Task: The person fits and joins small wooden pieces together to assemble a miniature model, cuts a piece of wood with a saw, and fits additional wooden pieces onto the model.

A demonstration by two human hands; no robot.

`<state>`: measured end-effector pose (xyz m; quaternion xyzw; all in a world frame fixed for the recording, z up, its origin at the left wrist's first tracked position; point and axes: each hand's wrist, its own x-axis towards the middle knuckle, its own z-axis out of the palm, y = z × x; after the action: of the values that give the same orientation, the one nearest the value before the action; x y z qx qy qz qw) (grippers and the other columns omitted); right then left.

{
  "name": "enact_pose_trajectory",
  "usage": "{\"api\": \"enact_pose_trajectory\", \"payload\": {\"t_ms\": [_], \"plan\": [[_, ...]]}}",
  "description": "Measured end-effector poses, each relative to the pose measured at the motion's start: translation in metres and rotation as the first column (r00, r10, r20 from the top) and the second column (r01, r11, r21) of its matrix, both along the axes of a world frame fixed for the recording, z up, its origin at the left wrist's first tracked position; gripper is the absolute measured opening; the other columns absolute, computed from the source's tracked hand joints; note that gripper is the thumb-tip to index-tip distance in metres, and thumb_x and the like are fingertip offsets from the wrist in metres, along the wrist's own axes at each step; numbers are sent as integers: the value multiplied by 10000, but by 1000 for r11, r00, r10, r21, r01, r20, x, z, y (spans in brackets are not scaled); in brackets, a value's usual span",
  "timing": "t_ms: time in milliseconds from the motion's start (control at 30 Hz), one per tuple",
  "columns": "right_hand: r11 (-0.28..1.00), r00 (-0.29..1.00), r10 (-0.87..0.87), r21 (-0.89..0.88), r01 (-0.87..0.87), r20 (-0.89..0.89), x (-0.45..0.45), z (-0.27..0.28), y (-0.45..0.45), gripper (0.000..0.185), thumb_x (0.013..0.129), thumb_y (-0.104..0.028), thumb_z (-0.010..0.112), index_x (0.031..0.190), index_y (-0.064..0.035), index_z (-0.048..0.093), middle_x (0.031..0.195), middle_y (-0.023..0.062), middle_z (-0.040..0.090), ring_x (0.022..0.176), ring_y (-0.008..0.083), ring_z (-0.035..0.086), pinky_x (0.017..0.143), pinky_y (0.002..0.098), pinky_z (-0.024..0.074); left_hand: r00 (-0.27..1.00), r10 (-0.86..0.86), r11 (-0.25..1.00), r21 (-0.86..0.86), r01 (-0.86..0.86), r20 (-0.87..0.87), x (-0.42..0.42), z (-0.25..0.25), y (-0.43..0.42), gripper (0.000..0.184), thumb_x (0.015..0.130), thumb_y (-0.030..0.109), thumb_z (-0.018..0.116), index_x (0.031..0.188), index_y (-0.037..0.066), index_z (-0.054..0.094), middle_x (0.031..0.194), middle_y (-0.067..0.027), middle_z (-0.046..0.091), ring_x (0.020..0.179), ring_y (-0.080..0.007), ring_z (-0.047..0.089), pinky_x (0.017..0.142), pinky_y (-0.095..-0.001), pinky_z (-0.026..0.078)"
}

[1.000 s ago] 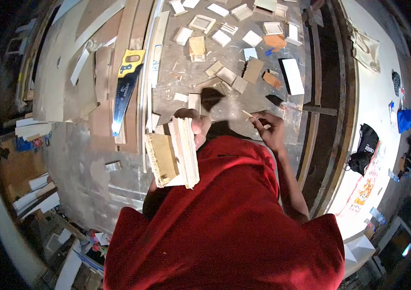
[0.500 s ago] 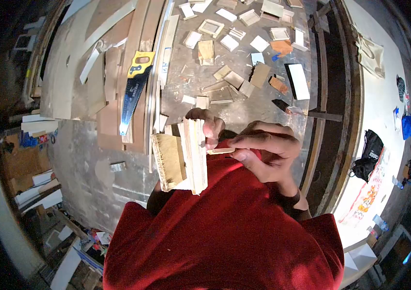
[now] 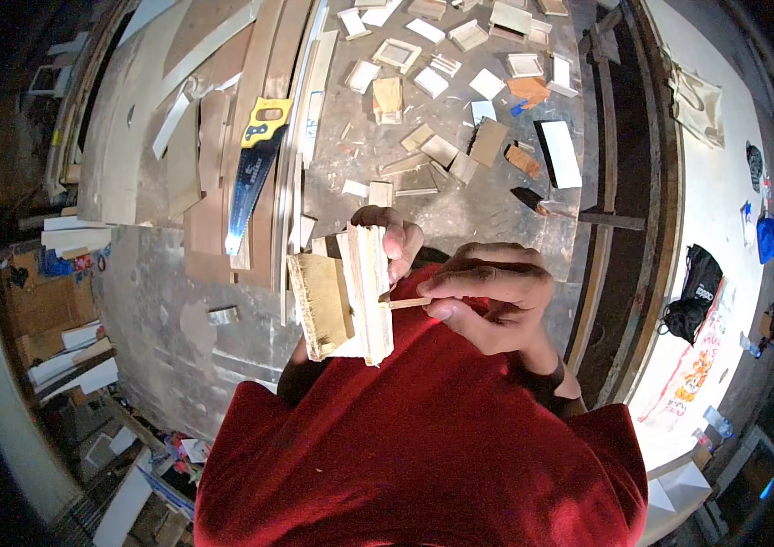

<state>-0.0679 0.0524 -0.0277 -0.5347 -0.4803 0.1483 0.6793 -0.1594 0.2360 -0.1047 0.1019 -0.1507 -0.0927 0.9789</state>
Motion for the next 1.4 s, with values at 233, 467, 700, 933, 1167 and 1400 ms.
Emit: {"api": "enact_pose_trajectory", "payload": {"t_ms": [233, 467, 700, 933, 1167, 1400], "plan": [[999, 1000, -10, 32, 10, -18, 2, 2, -6, 128, 754, -47, 761, 867, 11, 748, 756, 129, 715, 644, 219, 679, 588, 290, 530, 1000, 4, 1000, -5, -4, -6, -1, 11, -6, 362, 874, 288, 730, 991, -23, 587, 808, -97, 509, 632, -168, 487, 545, -279, 494], [999, 999, -25, 20, 26, -46, 1, 2, -9, 144, 752, -28, 759, 894, -2, 757, 762, 125, 720, 658, 213, 683, 607, 292, 533, 1000, 14, 1000, -8, -14, -17, -1, 18, -15, 349, 879, 282, 722, 988, -18, 581, 818, -94, 506, 642, -168, 484, 557, -280, 495], [996, 997, 72, 44, -72, -14, 10, 0, -20, 157, 736, -12, 763, 893, -1, 758, 764, 122, 717, 658, 220, 684, 600, 299, 533, 999, 27, 1000, -7, -27, -26, 0, 26, -23, 337, 885, 276, 714, 985, -14, 575, 829, -91, 502, 653, -168, 480, 570, -280, 496], [998, 998, -38, 41, 40, -42, 12, 5, -20, 172, 723, -8, 771, 894, 6, 754, 761, 133, 712, 666, 230, 685, 603, 302, 536, 999, 34, 999, -18, -35, -40, 3, 31, -31, 324, 891, 270, 707, 981, -10, 570, 839, -88, 498, 663, -168, 477, 582, -281, 496], [997, 1000, 2, 75, -3, 20, 14, 2, -24, 177, 693, -59, 824, 859, -23, 774, 755, 138, 699, 671, 229, 687, 598, 302, 538, 998, 50, 998, -24, -52, -49, 4, 39, -35, 312, 897, 263, 699, 978, -5, 564, 849, -85, 494, 674, -168, 473, 594, -282, 497], [993, 997, -61, 97, 65, -43, 14, 1, -21, 193, 691, -45, 827, 874, -18, 771, 781, 132, 705, 695, 230, 686, 616, 300, 538, 997, 57, 998, -30, -59, -54, 3, 44, -36, 299, 903, 257, 692, 975, -1, 558, 860, -82, 491, 684, -168, 470, 607, -283, 497]]}}
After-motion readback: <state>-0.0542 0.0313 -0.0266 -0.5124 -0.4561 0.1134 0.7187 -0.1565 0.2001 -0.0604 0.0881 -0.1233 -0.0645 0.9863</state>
